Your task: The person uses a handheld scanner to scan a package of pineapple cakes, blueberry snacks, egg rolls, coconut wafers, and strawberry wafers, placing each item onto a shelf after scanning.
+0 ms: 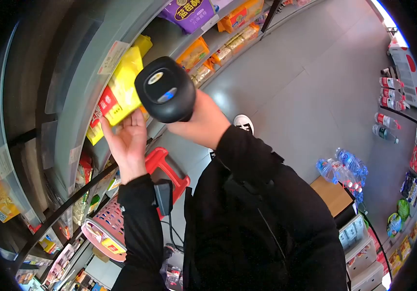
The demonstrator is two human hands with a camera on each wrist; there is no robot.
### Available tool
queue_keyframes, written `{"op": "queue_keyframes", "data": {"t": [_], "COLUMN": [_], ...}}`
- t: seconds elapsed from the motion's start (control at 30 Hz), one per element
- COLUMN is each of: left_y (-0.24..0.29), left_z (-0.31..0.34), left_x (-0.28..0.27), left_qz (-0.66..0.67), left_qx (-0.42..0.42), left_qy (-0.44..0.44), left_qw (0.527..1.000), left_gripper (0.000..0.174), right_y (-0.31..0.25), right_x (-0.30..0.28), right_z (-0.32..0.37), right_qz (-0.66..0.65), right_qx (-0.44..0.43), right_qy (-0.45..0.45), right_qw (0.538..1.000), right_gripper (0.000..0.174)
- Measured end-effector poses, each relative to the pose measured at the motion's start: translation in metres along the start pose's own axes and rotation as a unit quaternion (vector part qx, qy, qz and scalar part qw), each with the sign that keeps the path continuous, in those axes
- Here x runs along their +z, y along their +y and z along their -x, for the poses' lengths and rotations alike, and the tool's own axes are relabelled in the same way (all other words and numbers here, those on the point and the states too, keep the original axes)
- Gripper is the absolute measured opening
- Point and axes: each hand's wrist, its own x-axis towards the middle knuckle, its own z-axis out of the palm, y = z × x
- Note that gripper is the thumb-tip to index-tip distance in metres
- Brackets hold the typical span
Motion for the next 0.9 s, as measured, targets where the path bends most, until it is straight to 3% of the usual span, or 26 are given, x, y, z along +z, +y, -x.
{"op": "queue_keyframes", "data": {"t": [0.1,0.17,0.2,0.27,0.33,0.47,0.5,0.53,0.6,0.63,0.67,0.7,0.73,0.8,0.83,0.9], "left_y": [0.001,0.002,0.002,0.002,0.002,0.021,0.032,0.042,0.054,0.063,0.075,0.084,0.088,0.093,0.092,0.089], "left_z": [-0.023,-0.037,-0.044,-0.056,-0.062,-0.057,-0.053,-0.049,-0.042,-0.047,-0.055,-0.062,-0.069,-0.084,-0.085,-0.084], "left_x": [0.018,0.022,0.024,0.029,0.032,0.018,0.008,0.000,-0.011,-0.021,-0.036,-0.046,-0.049,-0.050,-0.049,-0.046], "left_qz": [0.001,-0.021,-0.022,-0.127,-0.095,-0.137,-0.234,-0.327,-0.447,-0.449,-0.584,-0.695,-0.696,-0.772,-0.772,-0.812], "left_qx": [0.006,0.009,0.010,0.014,0.006,-0.065,-0.060,-0.054,0.124,0.123,0.216,0.300,0.300,0.310,0.311,0.288], "left_qy": [0.007,0.005,0.003,-0.045,-0.040,-0.137,-0.103,-0.070,0.078,0.078,0.024,-0.032,-0.030,-0.032,-0.031,0.020], "left_qw": [1.000,1.000,1.000,0.991,0.995,0.979,0.965,0.941,0.882,0.881,0.782,0.652,0.652,0.554,0.553,0.508], "left_gripper": [0.046,0.044,0.044,0.043,0.045,0.047,0.046,0.044,0.039,0.039,0.037,0.036,0.036,0.035,0.035,0.033], "right_y": [0.007,0.016,0.019,0.015,0.013,0.021,0.020,0.016,0.011,0.012,0.013,0.014,0.014,0.013,0.010,0.008], "right_x": [0.000,0.004,0.002,0.000,-0.003,-0.006,-0.006,-0.007,-0.008,-0.008,-0.007,-0.005,-0.004,-0.001,-0.001,-0.001], "right_z": [-0.026,-0.041,-0.049,-0.065,-0.076,-0.100,-0.103,-0.107,-0.112,-0.114,-0.117,-0.119,-0.123,-0.127,-0.128,-0.130], "right_qz": [0.045,0.076,0.075,0.231,0.211,0.226,0.226,0.226,0.257,0.263,0.268,0.267,0.227,0.185,0.194,0.204], "right_qx": [0.027,-0.064,-0.066,-0.118,-0.095,-0.121,-0.115,-0.111,-0.118,-0.119,-0.120,-0.119,-0.122,-0.127,-0.101,-0.075], "right_qy": [-0.066,-0.001,-0.001,-0.053,-0.072,-0.055,-0.053,-0.051,-0.052,-0.052,-0.055,-0.055,-0.058,-0.061,-0.068,-0.079], "right_qw": [0.996,0.995,0.995,0.964,0.970,0.965,0.966,0.967,0.958,0.956,0.954,0.955,0.964,0.973,0.973,0.973], "right_gripper": [0.040,0.039,0.039,0.037,0.035,0.036,0.035,0.035,0.036,0.036,0.036,0.036,0.036,0.036,0.036,0.036]}}
